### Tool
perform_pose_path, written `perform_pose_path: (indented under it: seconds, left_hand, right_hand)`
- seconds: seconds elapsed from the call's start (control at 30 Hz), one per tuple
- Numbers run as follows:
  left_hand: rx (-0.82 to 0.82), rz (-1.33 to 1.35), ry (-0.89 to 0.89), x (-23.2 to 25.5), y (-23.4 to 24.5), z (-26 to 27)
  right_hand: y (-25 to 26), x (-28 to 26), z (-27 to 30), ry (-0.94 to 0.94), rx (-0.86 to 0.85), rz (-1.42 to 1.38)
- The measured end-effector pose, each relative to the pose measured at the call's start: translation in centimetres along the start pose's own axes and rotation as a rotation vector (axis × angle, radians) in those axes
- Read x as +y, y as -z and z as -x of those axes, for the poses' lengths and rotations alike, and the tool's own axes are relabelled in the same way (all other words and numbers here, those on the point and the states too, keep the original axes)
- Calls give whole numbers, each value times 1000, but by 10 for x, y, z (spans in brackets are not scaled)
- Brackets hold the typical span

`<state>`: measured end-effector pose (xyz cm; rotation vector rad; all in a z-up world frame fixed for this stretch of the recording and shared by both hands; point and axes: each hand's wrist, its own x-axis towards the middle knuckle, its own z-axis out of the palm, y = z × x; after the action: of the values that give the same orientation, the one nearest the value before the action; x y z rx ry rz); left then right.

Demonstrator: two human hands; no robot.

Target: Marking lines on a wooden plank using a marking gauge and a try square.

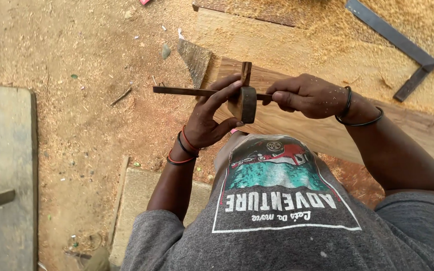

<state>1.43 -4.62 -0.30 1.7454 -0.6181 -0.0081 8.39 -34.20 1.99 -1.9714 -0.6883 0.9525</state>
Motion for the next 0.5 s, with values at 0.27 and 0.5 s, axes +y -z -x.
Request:
perform_pose_path:
  seconds: [0.27, 0.5]
  left_hand:
    - [-9, 13, -150, -1, -12, -1]
    - [-14, 34, -156, 0, -18, 0]
  right_hand:
    - [-20, -19, 9, 129, 105, 26]
    - [-31, -19, 6, 140, 119, -40]
